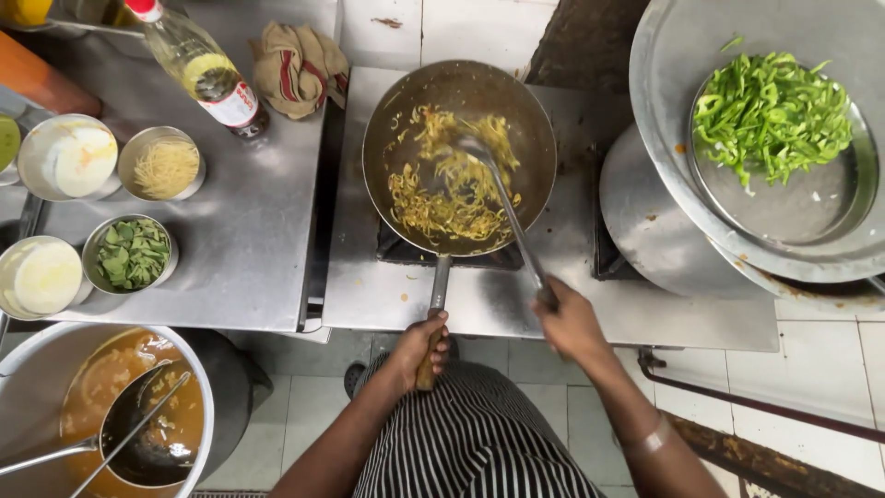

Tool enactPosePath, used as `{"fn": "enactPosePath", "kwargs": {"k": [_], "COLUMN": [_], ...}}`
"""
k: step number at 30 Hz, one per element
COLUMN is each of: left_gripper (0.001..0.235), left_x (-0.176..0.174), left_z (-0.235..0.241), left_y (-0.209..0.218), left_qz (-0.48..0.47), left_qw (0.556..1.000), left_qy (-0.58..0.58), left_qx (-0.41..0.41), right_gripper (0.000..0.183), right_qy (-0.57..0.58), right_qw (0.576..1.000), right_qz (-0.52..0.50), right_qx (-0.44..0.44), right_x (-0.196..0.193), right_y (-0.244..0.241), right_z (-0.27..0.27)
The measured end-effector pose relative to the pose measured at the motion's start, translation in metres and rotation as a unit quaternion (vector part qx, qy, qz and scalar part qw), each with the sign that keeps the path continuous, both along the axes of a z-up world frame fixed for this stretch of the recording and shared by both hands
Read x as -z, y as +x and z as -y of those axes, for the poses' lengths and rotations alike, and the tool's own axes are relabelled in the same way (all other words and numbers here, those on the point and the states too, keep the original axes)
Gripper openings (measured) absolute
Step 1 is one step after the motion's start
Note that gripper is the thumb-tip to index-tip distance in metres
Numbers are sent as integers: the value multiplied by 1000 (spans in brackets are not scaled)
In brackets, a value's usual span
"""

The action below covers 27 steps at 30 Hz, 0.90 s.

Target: The person stir-fries ingredients in a wok on a gas burner, stirring a yellow mixture with a metal ladle while holding the wok handle. They then add chopped green cabbage from a large pot into the wok and toss and stir the cabbage with the ladle to cook it.

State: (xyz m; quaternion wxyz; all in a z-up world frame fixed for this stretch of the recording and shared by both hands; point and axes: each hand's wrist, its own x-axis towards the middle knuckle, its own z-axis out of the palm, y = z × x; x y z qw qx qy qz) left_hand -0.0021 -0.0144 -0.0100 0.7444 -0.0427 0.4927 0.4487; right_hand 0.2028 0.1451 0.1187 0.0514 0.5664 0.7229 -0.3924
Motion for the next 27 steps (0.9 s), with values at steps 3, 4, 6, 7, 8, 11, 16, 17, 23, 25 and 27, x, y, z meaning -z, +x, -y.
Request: {"fn": "enactPosePath", "kwargs": {"k": [3, 4, 6, 7, 8, 11, 16, 17, 23, 25, 27], "left_gripper": [37, 37, 37, 37, 37, 38, 39, 39, 37, 36, 37], "left_x": [1, 3, 5, 6, 7, 12, 17, 14, 15, 14, 15], "left_z": [-2, -2, -2, -1, -1, -4, 1, 1, 7, 2, 2], "left_y": [2, 2, 2, 3, 4, 5, -14, -19, -29, -36, -35], "left_qz": [-11, -16, -13, -10, -9, -4, 31, 28, 15, 42, 44], "left_qw": [1000, 1000, 1000, 1000, 1000, 1000, 999, 999, 999, 999, 999], "left_qy": [-2, 2, 5, 7, 8, -1, -7, -6, 4, 3, 5], "left_qx": [-2, -3, -5, -5, -1, 8, 20, 30, 39, 25, 25], "right_gripper": [36, 32, 29, 26, 26, 27, 30, 30, 30, 39, 40], "right_qy": [-149, -222, -248, -271, -268, -331, -258, -258, 84, 64, 32], "right_qw": [965, 910, 865, 812, 811, 778, 960, 960, 996, 996, 996], "right_qz": [-140, -247, -311, -371, -372, -424, 7, 1, 5, -6, 58], "right_qx": [164, 249, 305, 360, 363, 324, 106, 114, -43, -58, -52], "right_x": [7, 16, 28, 35, 39, 31, -39, -35, 24, 18, -13], "right_y": [20, 28, 1, -13, -17, -16, 53, 46, -11, -3, 24], "right_z": [12, 14, 18, 22, 22, 16, -15, -23, -1, 9, 9]}}
